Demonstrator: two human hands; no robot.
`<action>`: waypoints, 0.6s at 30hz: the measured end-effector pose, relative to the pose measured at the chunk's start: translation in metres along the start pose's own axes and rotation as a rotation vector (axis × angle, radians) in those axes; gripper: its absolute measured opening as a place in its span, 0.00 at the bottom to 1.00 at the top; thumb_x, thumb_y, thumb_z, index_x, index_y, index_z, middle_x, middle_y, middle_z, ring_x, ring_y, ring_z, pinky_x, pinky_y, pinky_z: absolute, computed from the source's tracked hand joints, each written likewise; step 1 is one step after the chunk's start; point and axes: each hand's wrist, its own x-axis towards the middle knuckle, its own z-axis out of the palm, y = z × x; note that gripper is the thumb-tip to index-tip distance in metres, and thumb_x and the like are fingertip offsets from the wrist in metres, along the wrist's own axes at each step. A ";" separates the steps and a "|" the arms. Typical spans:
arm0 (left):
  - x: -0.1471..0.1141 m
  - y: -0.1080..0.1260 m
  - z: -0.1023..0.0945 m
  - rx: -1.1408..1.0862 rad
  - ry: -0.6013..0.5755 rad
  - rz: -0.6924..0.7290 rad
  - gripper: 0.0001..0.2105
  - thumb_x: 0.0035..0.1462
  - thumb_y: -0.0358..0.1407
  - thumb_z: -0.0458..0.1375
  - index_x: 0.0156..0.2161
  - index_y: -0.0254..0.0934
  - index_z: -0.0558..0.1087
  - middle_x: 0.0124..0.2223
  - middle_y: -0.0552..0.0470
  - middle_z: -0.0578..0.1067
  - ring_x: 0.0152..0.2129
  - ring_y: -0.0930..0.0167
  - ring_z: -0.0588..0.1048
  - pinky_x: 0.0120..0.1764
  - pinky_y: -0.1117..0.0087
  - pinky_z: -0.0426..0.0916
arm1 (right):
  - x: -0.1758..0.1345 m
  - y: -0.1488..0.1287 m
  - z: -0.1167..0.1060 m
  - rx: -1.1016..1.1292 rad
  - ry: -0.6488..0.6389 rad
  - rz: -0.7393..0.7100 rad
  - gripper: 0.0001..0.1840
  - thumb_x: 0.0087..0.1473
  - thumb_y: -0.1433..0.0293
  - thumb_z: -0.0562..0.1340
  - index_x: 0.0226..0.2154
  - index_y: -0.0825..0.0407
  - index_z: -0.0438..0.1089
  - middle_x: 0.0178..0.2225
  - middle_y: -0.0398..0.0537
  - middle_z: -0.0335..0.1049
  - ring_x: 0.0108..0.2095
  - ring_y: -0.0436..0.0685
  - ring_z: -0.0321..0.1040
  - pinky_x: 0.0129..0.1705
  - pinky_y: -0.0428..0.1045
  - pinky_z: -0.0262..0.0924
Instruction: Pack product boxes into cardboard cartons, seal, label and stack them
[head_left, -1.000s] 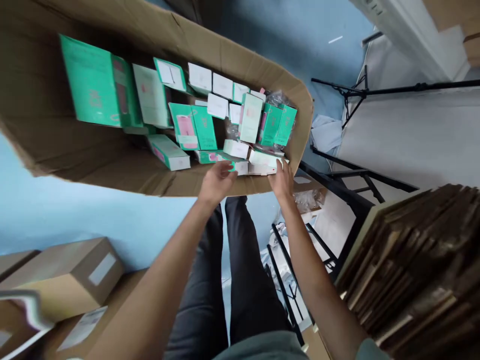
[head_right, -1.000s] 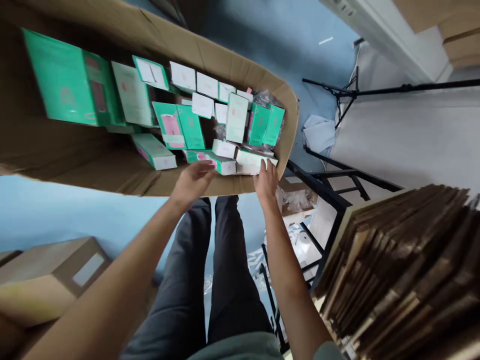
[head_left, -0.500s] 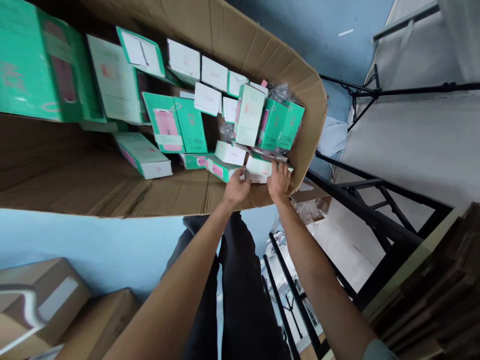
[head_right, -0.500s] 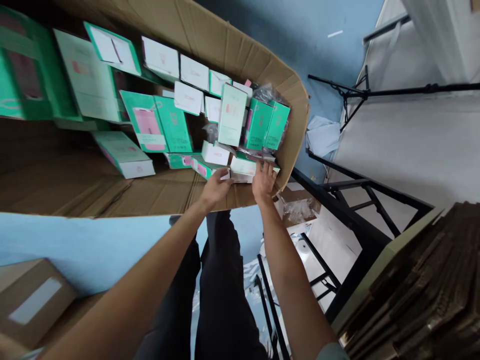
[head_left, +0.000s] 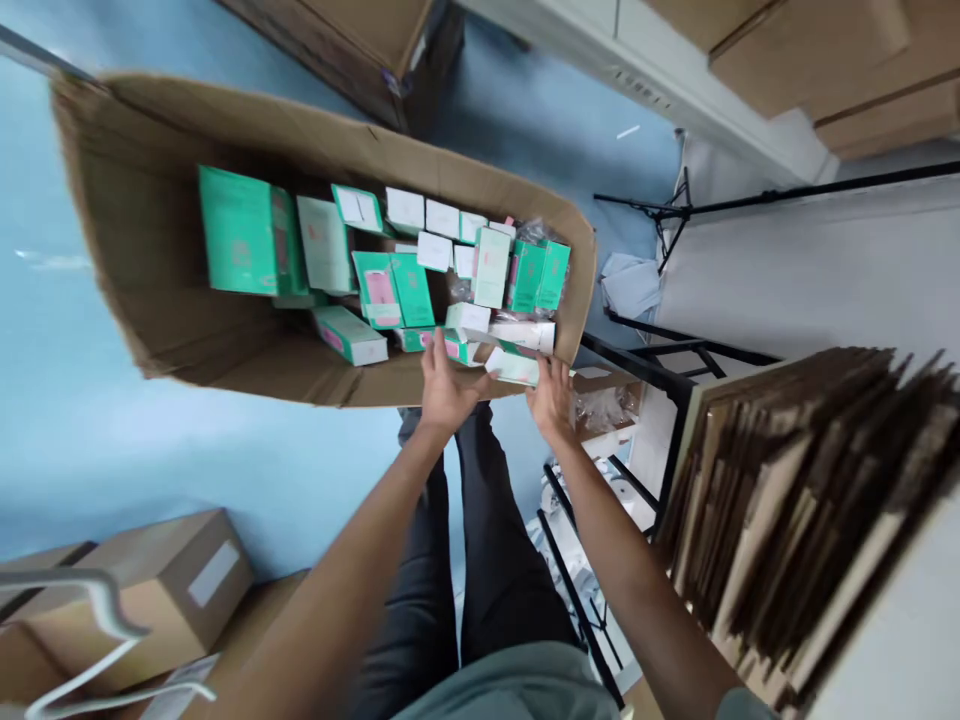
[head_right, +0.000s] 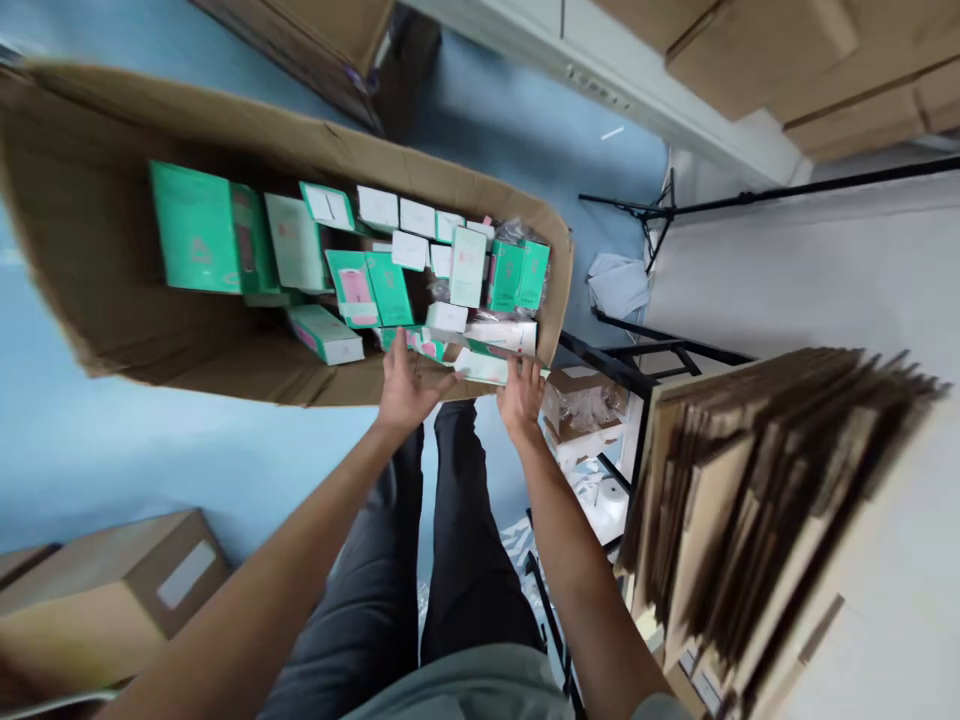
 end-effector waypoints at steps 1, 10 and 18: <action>-0.009 0.014 -0.010 0.064 0.027 0.039 0.58 0.42 0.55 0.82 0.74 0.41 0.65 0.81 0.31 0.57 0.82 0.42 0.52 0.79 0.44 0.54 | -0.014 -0.004 -0.010 0.010 -0.004 -0.003 0.37 0.67 0.75 0.68 0.75 0.48 0.64 0.72 0.62 0.67 0.72 0.70 0.61 0.72 0.63 0.63; -0.110 0.111 -0.078 0.216 -0.105 0.217 0.32 0.61 0.66 0.64 0.54 0.40 0.78 0.68 0.32 0.77 0.71 0.46 0.72 0.73 0.47 0.65 | -0.156 -0.026 -0.087 0.098 0.012 0.061 0.35 0.67 0.72 0.70 0.73 0.50 0.66 0.71 0.62 0.69 0.71 0.69 0.62 0.72 0.59 0.62; -0.197 0.152 -0.101 0.311 -0.322 0.210 0.30 0.60 0.68 0.63 0.48 0.41 0.74 0.53 0.37 0.85 0.51 0.52 0.85 0.60 0.46 0.78 | -0.291 -0.020 -0.114 0.237 0.079 0.195 0.34 0.67 0.70 0.69 0.72 0.49 0.65 0.69 0.59 0.70 0.69 0.67 0.62 0.71 0.58 0.61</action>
